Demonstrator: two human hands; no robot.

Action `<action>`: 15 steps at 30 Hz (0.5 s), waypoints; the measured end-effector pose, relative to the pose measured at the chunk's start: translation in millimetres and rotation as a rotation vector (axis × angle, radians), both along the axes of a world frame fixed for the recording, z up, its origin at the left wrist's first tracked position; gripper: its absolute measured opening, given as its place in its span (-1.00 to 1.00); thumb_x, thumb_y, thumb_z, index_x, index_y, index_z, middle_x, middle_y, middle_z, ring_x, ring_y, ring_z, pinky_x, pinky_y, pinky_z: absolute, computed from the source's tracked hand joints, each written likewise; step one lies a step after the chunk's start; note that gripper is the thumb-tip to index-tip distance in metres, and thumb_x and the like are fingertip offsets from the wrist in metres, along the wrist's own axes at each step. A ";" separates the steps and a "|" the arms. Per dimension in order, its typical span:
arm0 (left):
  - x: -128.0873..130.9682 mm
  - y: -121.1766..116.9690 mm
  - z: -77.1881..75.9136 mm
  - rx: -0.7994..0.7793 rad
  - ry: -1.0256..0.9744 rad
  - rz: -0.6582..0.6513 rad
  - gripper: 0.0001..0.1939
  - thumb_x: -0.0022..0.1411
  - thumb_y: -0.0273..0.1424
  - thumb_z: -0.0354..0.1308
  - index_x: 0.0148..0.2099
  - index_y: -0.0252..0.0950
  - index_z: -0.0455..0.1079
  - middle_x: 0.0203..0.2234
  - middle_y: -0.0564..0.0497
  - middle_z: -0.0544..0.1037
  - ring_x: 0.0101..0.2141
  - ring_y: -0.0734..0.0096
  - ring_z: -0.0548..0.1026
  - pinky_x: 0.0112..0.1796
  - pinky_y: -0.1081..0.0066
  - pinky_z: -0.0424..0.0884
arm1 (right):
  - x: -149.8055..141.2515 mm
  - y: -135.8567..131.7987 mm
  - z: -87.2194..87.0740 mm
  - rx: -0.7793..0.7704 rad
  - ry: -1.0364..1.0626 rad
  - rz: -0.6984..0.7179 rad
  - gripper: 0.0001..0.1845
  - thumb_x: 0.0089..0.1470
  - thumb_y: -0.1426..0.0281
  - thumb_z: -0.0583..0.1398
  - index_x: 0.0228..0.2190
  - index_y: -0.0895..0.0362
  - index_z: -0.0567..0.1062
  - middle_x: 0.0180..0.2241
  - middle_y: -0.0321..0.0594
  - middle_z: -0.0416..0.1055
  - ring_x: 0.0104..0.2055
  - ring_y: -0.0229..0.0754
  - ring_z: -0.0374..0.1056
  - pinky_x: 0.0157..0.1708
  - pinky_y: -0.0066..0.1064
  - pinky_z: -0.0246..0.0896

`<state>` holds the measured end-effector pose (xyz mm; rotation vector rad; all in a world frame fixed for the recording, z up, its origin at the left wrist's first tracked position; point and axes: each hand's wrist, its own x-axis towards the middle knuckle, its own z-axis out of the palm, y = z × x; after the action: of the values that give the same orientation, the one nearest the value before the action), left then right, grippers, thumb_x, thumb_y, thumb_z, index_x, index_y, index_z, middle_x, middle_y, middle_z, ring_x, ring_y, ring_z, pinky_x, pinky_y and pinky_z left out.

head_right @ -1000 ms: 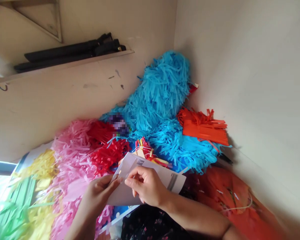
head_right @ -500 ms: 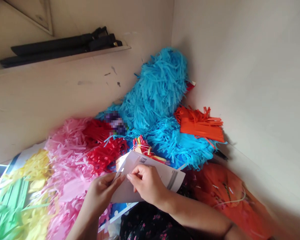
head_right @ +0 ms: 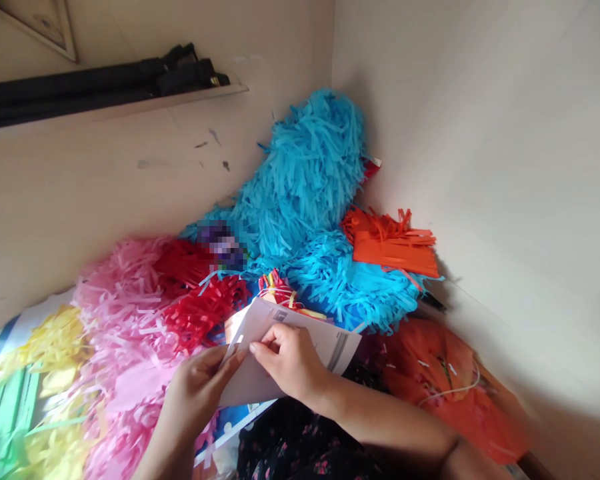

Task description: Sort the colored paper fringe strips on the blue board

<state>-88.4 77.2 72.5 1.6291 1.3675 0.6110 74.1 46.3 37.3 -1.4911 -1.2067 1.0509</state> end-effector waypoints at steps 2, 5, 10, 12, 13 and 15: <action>-0.5 -2.2 -0.5 0.028 0.003 0.009 -0.54 0.15 -0.01 0.17 -0.51 -0.33 0.44 -0.64 0.06 0.35 -0.54 0.46 0.28 -0.58 0.56 0.13 | 0.3 1.5 -1.6 0.008 -0.009 -0.005 -0.74 0.08 0.27 0.25 -0.55 0.14 0.43 -0.60 -0.29 0.46 -0.55 -0.26 0.37 -0.53 -0.51 0.17; 1.9 -4.8 0.1 0.058 -0.003 0.015 -0.55 0.18 -0.04 0.15 -0.52 -0.32 0.40 -0.63 0.06 0.35 -0.54 0.47 0.26 -0.58 0.55 0.11 | -0.4 2.1 -2.9 -0.012 0.021 0.015 -0.74 0.10 0.25 0.25 -0.53 0.14 0.45 -0.57 -0.27 0.49 -0.53 -0.24 0.40 -0.52 -0.50 0.19; 0.8 -3.3 -4.1 0.161 0.125 0.031 -0.54 0.17 -0.07 0.17 -0.59 -0.31 0.37 -0.69 0.09 0.27 -0.56 0.49 0.23 -0.56 0.53 0.10 | 1.9 1.6 -8.1 0.030 -0.129 0.043 -0.68 0.13 0.21 0.25 -0.55 0.12 0.44 -0.56 -0.25 0.49 -0.50 -0.22 0.39 -0.48 -0.46 0.18; -9.0 -2.2 -7.8 0.155 0.141 0.053 -0.53 0.15 -0.04 0.17 -0.59 -0.31 0.39 -0.69 0.09 0.27 -0.57 0.49 0.23 -0.58 0.53 0.09 | 12.3 -0.4 -13.8 0.015 -0.313 0.056 -0.60 0.10 0.17 0.28 -0.64 0.11 0.38 -0.60 -0.25 0.45 -0.52 -0.21 0.36 -0.49 -0.43 0.14; -15.6 -2.2 -9.2 0.145 0.139 0.080 -0.52 0.13 -0.02 0.19 -0.59 -0.31 0.38 -0.71 0.10 0.26 -0.59 0.50 0.22 -0.59 0.53 0.08 | 20.9 -2.4 -16.8 -0.009 -0.404 0.055 -0.57 0.06 0.16 0.31 -0.66 0.11 0.37 -0.62 -0.25 0.42 -0.53 -0.20 0.34 -0.49 -0.41 0.13; -28.5 -3.6 -9.8 0.120 0.108 0.148 -0.51 0.10 0.01 0.21 -0.59 -0.30 0.37 -0.73 0.11 0.25 -0.62 0.52 0.20 -0.62 0.53 0.05 | 44.8 -8.3 -20.3 -0.044 -0.532 0.005 -0.61 -0.01 0.15 0.36 -0.63 0.10 0.40 -0.62 -0.26 0.41 -0.52 -0.16 0.33 -0.47 -0.39 0.16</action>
<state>-116.9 73.6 62.7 1.6863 1.5676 0.7121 119.0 37.9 17.0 -1.8715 -1.5549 0.7013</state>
